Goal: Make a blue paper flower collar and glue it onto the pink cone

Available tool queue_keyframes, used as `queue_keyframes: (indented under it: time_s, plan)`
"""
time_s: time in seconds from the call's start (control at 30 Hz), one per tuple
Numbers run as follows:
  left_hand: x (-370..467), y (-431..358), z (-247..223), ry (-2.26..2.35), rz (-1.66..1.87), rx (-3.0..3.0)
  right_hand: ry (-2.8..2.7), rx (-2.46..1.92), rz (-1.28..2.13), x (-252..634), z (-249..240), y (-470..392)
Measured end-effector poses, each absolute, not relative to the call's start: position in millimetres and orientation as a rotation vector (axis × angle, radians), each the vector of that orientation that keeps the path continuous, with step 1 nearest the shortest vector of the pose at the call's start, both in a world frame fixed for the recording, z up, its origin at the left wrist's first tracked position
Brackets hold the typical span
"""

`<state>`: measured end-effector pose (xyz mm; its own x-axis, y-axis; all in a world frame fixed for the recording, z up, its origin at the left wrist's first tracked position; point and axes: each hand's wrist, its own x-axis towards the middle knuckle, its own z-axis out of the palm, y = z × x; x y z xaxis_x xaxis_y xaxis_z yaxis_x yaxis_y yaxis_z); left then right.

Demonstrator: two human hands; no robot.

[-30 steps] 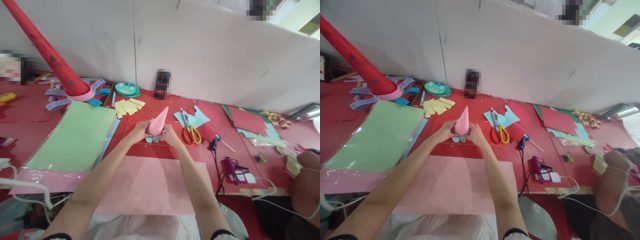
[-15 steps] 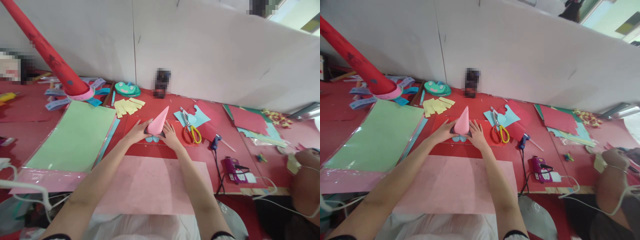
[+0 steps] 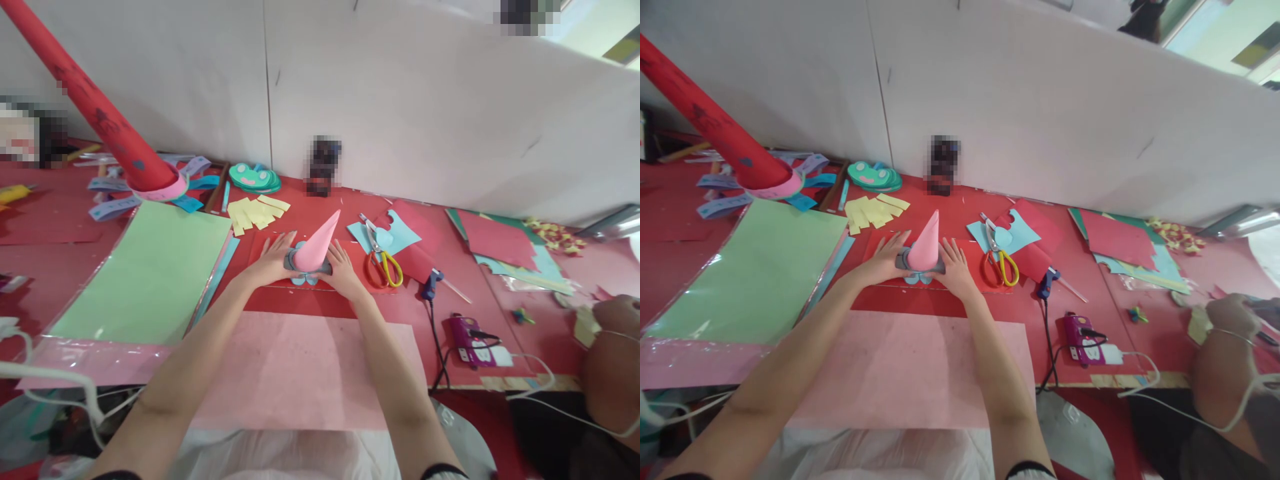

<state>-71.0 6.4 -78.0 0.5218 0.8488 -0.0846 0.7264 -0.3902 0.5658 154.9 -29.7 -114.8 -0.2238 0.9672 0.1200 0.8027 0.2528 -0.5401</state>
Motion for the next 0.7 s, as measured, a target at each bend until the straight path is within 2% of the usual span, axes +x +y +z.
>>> queue_keyframes:
  time_s: [0.23, 0.5, 0.7]
  plan:
    - [-88, 8, -71, 1.353, 0.388, 2.222, -1.966, -1.542, 0.542, 163, -104, -34]
    - [-60, -11, -82, 1.527, 0.367, 2.342, -1.724, -1.626, 0.363, 147, -100, -35]
    - [-42, -26, -72, 1.664, 0.441, 2.392, -1.554, -1.662, 0.389, 146, -93, -42]
